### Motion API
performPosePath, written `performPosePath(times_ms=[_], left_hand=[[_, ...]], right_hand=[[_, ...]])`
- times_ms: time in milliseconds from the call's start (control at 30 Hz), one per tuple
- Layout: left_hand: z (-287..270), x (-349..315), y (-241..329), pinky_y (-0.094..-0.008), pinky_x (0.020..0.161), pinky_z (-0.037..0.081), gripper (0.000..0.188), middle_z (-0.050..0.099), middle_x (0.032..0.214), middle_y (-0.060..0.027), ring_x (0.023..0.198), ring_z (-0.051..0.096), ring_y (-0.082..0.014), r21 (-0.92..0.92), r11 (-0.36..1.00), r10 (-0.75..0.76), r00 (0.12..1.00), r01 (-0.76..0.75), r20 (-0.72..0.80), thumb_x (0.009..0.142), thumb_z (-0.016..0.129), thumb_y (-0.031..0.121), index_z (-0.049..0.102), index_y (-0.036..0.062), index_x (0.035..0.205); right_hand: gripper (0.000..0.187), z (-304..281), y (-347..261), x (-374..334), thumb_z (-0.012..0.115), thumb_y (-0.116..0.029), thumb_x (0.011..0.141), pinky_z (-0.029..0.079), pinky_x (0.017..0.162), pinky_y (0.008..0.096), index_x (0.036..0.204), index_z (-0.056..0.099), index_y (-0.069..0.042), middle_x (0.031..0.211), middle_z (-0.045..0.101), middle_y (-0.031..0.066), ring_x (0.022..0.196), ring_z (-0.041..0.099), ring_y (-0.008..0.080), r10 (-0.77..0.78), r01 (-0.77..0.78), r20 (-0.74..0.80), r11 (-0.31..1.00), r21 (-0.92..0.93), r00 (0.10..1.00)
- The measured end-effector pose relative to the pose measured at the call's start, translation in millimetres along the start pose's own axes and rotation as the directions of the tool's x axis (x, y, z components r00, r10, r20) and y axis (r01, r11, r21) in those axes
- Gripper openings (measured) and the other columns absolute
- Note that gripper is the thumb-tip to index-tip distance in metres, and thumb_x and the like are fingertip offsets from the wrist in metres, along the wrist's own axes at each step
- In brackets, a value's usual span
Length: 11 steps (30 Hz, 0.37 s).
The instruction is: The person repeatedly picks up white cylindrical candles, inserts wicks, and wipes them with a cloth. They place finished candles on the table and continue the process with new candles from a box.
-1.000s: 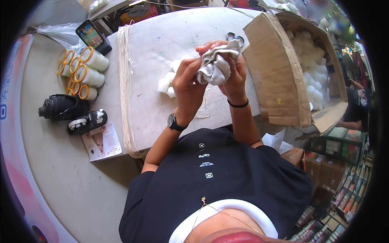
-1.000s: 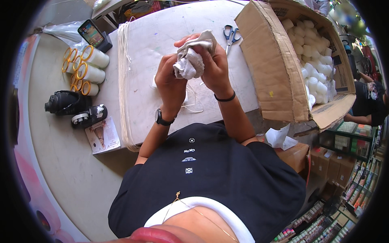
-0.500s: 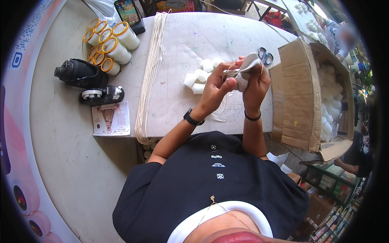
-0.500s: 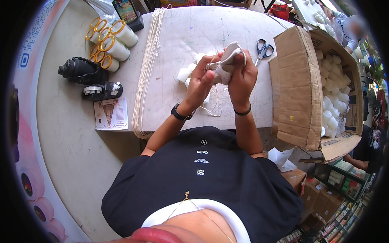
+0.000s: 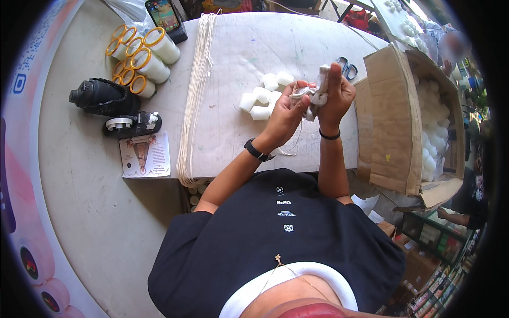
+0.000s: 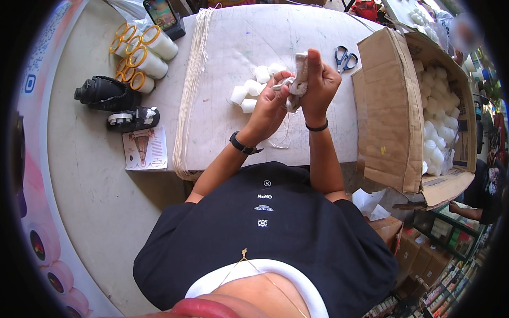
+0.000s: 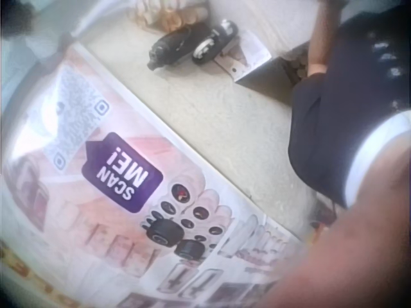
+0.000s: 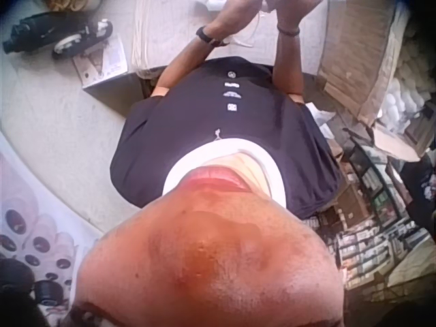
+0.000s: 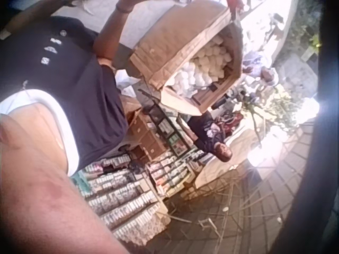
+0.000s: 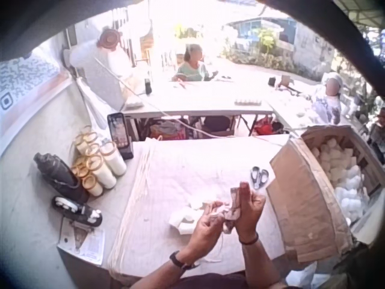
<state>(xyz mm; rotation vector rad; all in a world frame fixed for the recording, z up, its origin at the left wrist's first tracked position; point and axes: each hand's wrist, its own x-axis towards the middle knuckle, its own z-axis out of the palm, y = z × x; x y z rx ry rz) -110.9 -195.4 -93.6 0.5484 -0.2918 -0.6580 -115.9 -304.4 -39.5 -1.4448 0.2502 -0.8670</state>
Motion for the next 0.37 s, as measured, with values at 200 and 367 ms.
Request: performPosePath(times_ms=[200,367], left_hand=[[4.4,0.3,7.9,-0.0282,0.092,0.048,0.050,0.060,0.122,-0.0092,0.110,0.059,-0.0135,0.062,0.997,-0.042,0.999,0.040,0.028,0.099,0.057,0.012,0.036,0.0048,0.144],[6.7,7.0,16.2,-0.0263,0.097,0.046,0.063,0.059,0.125,-0.0104,0.113,0.059,-0.0149,0.167,0.979,-0.110,0.993,0.114,-0.033,0.093,0.065,0.010,0.032,0.0038,0.147]], right_hand=[[0.060,-1.5,7.1,2.9,0.054,-0.046,0.100,0.024,0.043,0.0243,0.053,0.047,-0.010,0.048,0.044,-0.0063,0.045,0.035,0.0019,0.002,0.014,-0.133,0.993,0.119,0.991],[0.061,-11.9,18.7,9.0,0.042,-0.052,0.102,0.049,0.051,0.0266,0.066,0.060,-0.006,0.058,0.061,0.0115,0.052,0.062,0.0185,0.045,-0.042,-0.002,0.937,0.347,0.999]])
